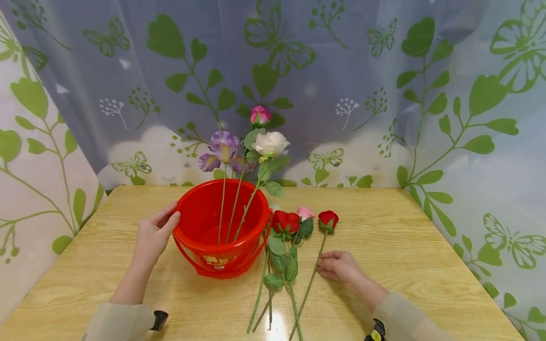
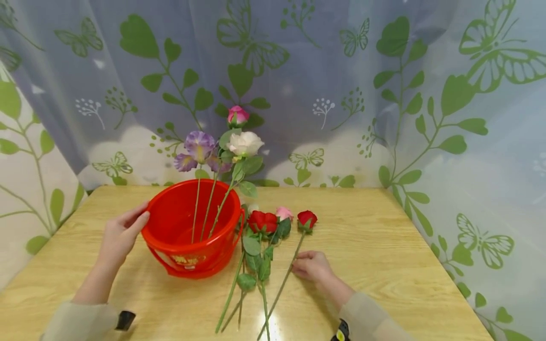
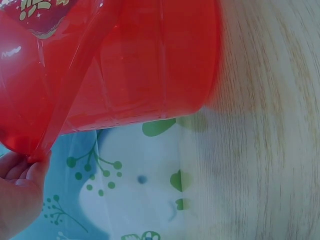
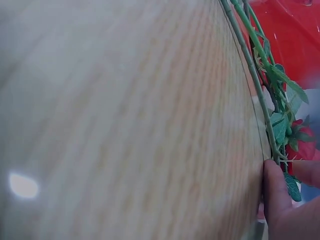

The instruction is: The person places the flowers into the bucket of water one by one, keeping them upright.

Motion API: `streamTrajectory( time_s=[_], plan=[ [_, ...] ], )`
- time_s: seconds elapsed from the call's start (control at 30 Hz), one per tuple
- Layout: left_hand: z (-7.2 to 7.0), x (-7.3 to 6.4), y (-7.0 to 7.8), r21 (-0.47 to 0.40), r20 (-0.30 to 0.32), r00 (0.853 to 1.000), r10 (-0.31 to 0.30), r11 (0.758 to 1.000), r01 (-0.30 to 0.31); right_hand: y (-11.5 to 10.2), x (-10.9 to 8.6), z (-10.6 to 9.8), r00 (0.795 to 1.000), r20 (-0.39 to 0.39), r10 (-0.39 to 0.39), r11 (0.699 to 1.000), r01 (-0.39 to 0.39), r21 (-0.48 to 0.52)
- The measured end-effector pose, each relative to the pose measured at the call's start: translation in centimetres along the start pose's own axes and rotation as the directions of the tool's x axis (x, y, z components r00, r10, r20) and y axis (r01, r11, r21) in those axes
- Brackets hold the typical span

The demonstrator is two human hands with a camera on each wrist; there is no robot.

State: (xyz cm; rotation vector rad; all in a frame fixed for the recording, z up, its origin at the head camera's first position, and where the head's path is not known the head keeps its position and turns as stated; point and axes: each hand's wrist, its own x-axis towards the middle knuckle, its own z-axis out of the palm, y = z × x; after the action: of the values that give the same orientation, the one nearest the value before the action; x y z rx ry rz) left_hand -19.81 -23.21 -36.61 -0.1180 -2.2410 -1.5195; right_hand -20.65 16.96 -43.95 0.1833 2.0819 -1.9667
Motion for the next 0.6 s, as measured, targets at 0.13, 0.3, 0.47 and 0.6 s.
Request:
streamTrajectory(
  time_s=[0.13,0.3,0.47,0.6],
  plan=[
    [-0.01,-0.04,0.01,0.007,0.0,1.0,0.0,1.0,0.0,-0.1,0.05,0.32,0.999,-0.031,0.011,0.999,-0.012,-0.038],
    [-0.05,-0.04,0.04,0.024,0.001,1.0,-0.002,1.0,0.002,-0.15,0.38,0.65,0.996,-0.08,0.04,0.995,-0.047,-0.087],
    [-0.03,-0.05,-0.03,0.025,0.0,1.0,0.001,1.0,-0.001,-0.08,0.73,0.84,0.993,-0.11,0.048,0.991,-0.062,-0.122],
    [-0.02,-0.04,-0.11,0.021,-0.003,1.0,0.001,1.0,-0.001,-0.06,0.85,0.88,0.994,-0.104,0.037,0.988,-0.052,-0.142]
  ],
)
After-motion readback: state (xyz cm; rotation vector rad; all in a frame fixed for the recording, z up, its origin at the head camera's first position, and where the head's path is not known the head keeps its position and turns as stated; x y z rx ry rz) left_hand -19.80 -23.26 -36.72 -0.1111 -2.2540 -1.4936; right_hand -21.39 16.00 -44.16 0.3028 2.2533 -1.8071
